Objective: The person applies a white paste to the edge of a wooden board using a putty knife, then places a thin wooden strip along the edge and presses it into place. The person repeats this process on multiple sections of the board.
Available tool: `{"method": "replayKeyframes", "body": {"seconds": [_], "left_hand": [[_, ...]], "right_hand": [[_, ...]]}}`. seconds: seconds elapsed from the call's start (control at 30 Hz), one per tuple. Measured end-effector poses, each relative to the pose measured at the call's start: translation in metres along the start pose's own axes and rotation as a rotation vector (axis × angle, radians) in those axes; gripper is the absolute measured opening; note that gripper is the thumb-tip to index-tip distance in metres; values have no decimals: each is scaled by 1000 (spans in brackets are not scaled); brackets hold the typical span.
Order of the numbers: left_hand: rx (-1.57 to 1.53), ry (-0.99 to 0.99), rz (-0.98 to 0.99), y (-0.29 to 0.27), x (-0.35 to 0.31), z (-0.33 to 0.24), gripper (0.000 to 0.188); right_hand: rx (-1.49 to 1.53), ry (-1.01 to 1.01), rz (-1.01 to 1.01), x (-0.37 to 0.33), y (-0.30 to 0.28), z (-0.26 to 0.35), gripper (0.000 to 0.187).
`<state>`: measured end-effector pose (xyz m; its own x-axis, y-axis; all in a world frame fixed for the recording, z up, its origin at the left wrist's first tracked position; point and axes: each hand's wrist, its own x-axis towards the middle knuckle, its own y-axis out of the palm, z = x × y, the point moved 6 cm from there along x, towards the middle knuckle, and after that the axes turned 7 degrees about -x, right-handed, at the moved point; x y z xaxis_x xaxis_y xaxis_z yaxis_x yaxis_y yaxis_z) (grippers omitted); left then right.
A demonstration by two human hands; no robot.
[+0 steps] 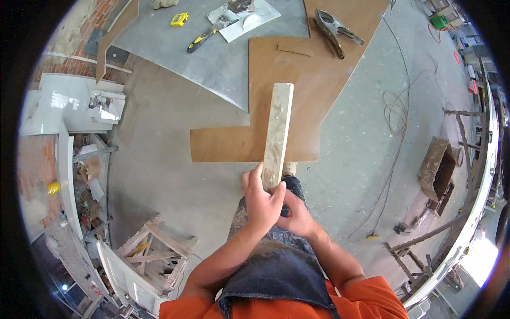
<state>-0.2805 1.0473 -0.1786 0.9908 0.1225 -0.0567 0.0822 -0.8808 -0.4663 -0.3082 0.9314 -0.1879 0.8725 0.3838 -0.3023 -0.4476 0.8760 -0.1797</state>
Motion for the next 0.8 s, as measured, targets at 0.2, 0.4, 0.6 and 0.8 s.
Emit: {"method": "replayKeyframes", "body": {"seconds": [0.2, 0.4, 0.6, 0.8], "left_hand": [[-325, 4, 210, -1, -6, -27, 58], [582, 370, 441, 15, 104, -6, 77], [820, 466, 319, 59, 235, 20, 80], [969, 443, 42, 27, 324, 35, 69]], "right_hand": [[432, 47, -76, -11, -18, -7, 59], [830, 283, -62, -27, -49, -25, 69], [695, 284, 27, -56, -55, -45, 59], [514, 191, 187, -48, -38, -45, 61]]}}
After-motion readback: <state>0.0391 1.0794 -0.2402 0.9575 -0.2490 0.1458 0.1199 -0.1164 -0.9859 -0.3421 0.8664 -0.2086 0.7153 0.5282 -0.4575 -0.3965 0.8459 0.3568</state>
